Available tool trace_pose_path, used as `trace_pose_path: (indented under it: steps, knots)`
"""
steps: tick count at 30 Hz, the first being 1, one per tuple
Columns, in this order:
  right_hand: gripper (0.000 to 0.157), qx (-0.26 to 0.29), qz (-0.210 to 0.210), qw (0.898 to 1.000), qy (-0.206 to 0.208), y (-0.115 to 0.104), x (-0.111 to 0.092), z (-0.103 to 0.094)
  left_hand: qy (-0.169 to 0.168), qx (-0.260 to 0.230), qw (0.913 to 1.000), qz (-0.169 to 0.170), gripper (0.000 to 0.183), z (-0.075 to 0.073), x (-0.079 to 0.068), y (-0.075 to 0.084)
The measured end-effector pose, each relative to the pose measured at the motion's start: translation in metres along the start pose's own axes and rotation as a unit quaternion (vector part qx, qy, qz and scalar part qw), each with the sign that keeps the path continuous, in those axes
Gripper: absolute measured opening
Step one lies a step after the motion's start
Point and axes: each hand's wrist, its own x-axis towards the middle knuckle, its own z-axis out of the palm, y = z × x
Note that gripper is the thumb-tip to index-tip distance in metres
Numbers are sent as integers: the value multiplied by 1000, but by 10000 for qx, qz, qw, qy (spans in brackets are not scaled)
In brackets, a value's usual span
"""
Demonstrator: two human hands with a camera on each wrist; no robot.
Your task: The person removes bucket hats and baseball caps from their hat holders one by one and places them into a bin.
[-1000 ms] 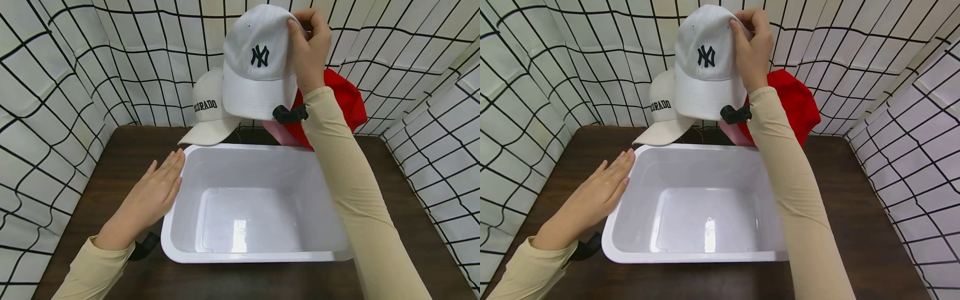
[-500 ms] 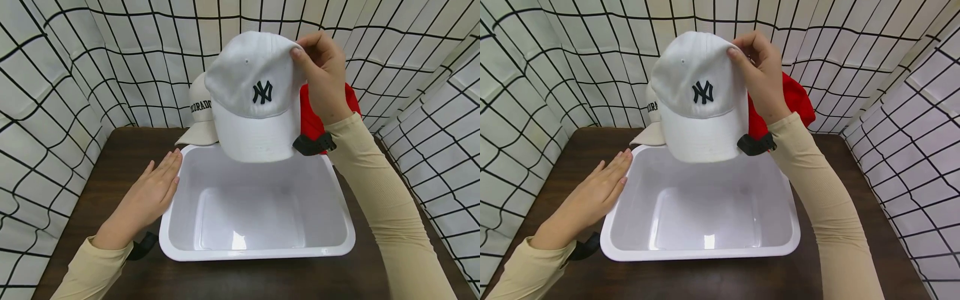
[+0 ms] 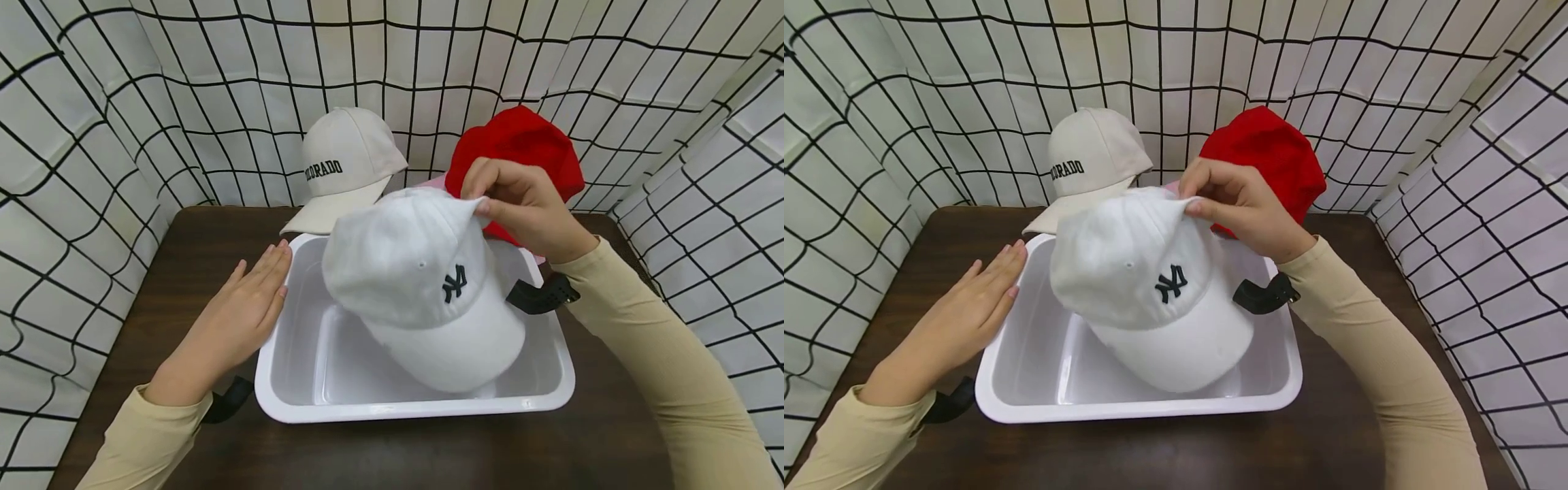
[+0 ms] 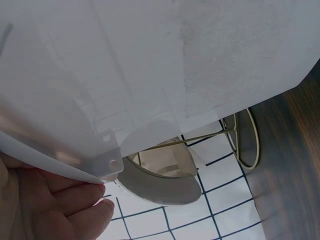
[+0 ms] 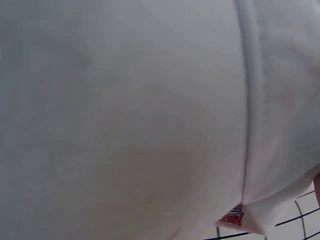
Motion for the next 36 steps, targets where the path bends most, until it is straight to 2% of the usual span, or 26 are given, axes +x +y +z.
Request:
trace_pose_path:
  steps: [6, 11, 15, 23, 26, 29, 33, 36]
  knots:
    - [6, -260, 749, 9919, -993, 18, -13, 5, 12, -7, 10000, -28, 52, 1, 0, 0]
    - [10, -58, 1187, 9744, -1909, 31, -19, 11, 21, -7, 10000, -24, 52, 2, -1, -1]
    - [12, 201, 1469, 9595, -2395, 35, -22, 13, 24, -1, 10000, -27, 52, 2, -1, 0]
    - [10, 931, 1734, 9285, -3150, 35, -27, 7, 16, 24, 10000, 6, 52, 1, 0, -1]
    - [9, 1172, 1735, 9152, -3443, 35, -27, 6, 20, 22, 10000, 5, 52, 1, 0, -1]
    - [7, 1243, 1678, 9061, -3680, 36, -27, 6, -1, 12, 10000, -8, 53, 1, 0, 0]
    - [2, 1134, 1810, 9021, -3750, 39, -27, 7, -23, 12, 10000, -14, 53, 1, 0, 0]
    - [4, 844, 2051, 9049, -3632, 47, -26, 10, -34, 7, 10000, -17, 53, 1, 1, 0]
